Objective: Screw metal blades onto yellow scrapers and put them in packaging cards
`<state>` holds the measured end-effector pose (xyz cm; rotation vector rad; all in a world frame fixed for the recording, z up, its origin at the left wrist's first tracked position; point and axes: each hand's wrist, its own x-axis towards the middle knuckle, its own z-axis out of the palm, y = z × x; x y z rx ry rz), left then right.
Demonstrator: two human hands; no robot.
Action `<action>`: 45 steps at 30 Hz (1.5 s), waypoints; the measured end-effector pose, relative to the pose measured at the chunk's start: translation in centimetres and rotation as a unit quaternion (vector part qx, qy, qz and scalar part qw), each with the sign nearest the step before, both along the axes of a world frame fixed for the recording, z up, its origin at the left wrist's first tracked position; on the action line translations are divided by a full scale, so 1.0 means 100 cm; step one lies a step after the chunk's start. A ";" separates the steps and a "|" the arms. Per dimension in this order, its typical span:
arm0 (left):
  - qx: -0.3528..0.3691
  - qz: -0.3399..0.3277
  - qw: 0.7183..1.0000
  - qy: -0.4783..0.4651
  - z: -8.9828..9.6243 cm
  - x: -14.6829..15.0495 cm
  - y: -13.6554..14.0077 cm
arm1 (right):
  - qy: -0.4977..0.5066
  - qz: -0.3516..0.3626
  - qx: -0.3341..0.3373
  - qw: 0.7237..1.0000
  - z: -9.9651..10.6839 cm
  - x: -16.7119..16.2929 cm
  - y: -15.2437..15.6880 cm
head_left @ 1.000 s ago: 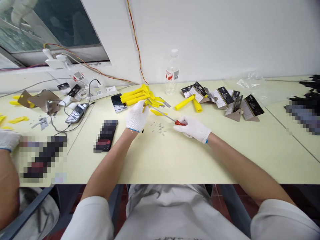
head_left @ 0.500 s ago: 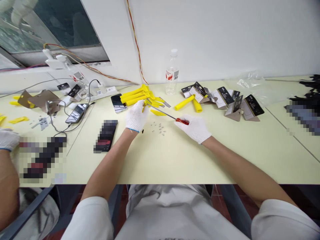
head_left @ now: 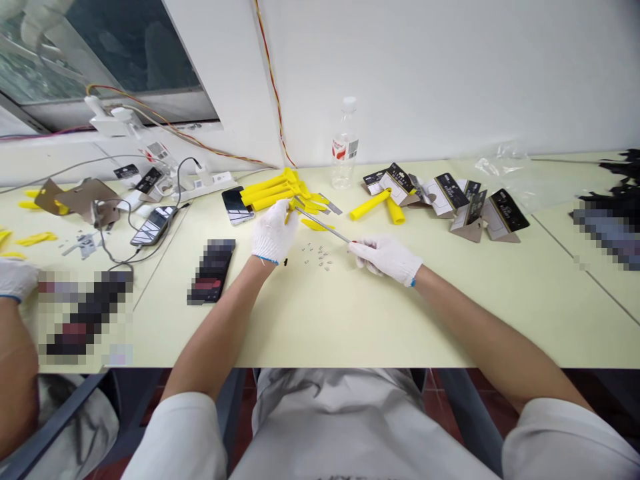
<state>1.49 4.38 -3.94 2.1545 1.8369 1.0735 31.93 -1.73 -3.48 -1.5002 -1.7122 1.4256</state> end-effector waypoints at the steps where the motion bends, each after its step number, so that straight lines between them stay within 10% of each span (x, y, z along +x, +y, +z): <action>1: 0.002 -0.001 1.000 0.002 0.000 0.000 0.000 | 0.007 0.009 -0.008 1.000 0.000 0.001 0.000; 7: -0.007 0.019 0.999 0.046 0.004 0.004 -0.003 | -0.071 -0.024 0.062 0.995 -0.004 -0.004 0.002; 16: 0.001 0.031 0.997 0.070 0.006 0.008 -0.004 | -0.294 -0.038 0.315 0.902 -0.009 -0.005 -0.002; 45: -0.024 0.005 0.999 0.027 -0.001 0.004 -0.004 | -0.105 0.011 0.106 0.989 -0.004 0.001 0.004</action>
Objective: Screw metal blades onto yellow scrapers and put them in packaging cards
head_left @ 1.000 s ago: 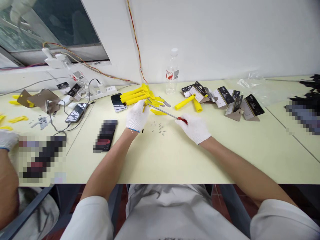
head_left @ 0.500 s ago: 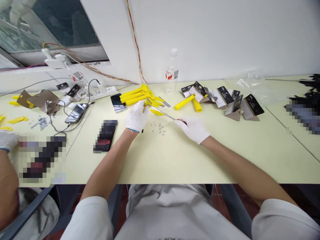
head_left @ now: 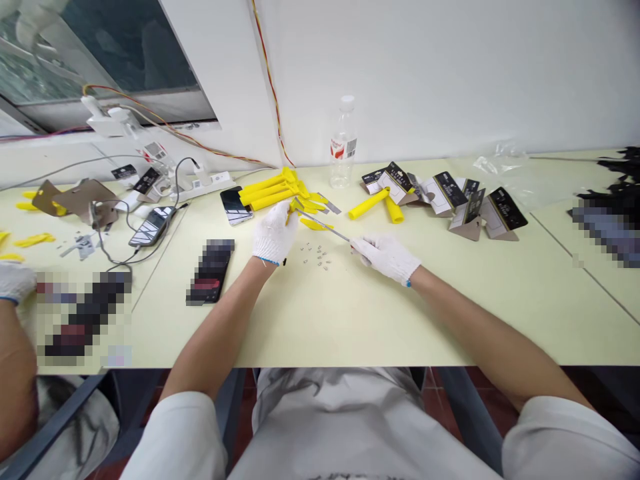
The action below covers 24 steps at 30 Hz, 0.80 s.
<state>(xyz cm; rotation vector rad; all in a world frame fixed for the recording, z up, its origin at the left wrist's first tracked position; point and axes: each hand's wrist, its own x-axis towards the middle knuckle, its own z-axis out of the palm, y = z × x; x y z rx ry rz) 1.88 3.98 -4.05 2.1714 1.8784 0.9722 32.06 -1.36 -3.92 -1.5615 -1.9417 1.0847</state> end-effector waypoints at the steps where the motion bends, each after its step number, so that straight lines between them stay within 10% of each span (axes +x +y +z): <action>1: -0.003 0.000 1.000 -0.002 0.000 0.000 0.000 | 0.013 -0.003 -0.013 1.000 0.001 0.000 0.000; 24: 0.006 0.005 1.000 0.023 0.006 0.006 -0.003 | 0.146 -0.053 -0.210 0.965 0.013 -0.002 -0.001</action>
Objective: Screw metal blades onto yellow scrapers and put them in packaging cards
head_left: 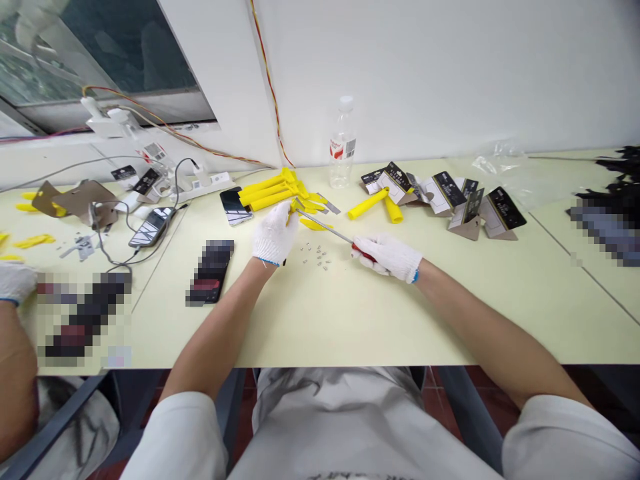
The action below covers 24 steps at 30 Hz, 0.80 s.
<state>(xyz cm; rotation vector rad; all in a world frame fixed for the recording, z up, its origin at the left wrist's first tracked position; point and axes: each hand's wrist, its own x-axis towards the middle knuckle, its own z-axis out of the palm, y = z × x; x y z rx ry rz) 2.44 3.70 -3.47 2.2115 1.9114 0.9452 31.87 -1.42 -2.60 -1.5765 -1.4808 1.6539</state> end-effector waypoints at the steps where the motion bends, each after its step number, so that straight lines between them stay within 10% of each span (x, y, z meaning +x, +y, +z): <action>1: -0.001 0.000 1.000 0.001 0.000 0.000 0.000 | -0.002 0.001 -0.001 1.000 0.000 0.000 0.000; 9: 0.026 0.014 0.999 -0.039 0.001 -0.006 0.001 | -0.088 0.039 0.135 0.986 -0.011 0.007 0.007; 14: 0.035 0.039 0.993 -0.101 0.004 -0.010 0.004 | -0.331 0.006 0.326 0.886 -0.015 0.012 0.015; 24: -0.017 0.044 0.969 -0.244 0.008 -0.013 0.015 | -0.489 0.023 0.334 0.805 -0.024 0.013 0.019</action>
